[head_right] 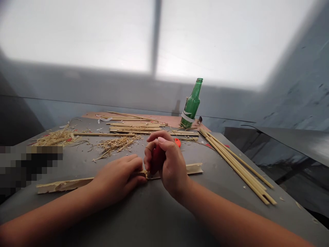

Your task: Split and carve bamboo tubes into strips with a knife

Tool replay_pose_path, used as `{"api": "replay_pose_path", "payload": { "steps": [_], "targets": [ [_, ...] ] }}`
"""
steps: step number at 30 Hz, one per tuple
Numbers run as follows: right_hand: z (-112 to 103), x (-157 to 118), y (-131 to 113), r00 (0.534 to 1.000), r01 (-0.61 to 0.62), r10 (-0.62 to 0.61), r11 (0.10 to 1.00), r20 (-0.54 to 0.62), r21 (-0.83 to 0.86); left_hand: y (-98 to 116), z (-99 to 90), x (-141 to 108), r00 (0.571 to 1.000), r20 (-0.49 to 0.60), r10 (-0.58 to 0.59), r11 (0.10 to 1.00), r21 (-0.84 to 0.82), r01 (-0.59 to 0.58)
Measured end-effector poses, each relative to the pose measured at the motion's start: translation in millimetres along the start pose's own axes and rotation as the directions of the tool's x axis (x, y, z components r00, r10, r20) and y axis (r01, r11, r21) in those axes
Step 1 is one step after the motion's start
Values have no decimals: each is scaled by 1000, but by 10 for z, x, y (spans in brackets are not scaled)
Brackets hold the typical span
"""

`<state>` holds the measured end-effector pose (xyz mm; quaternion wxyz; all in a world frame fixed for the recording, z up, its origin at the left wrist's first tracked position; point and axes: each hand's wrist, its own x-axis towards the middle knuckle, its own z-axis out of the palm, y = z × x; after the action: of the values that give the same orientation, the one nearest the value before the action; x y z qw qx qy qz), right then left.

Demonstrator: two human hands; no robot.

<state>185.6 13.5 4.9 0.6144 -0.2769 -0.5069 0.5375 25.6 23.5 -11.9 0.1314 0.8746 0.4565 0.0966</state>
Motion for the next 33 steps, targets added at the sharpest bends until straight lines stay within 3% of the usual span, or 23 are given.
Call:
{"api": "replay_pose_path", "payload": {
  "steps": [4,10,16,23,26,33],
  "targets": [
    [-43,-44,-38,997,71,-70,994,13,-82,-8,8,7,1000,-5,6,1000,5,-6],
    [-118,-109,-27,995,81,-72,988,76,-129,-16,33,-29,1000,-22,22,999,35,-22],
    [-153,-63,14,996,94,-94,993,7,-68,-37,68,-35,995,-63,80,995,70,-76],
    [-117,29,-6,992,-42,49,997,-119,67,-62,124,-36,988,-116,102,990,107,-90],
    [-101,14,0,990,-94,103,991,-95,92,-68,130,-41,987,-118,109,990,102,-97],
    [-67,-127,56,994,-102,102,995,-34,6,-97,126,-37,983,-121,136,988,84,-126]
  ]
}}
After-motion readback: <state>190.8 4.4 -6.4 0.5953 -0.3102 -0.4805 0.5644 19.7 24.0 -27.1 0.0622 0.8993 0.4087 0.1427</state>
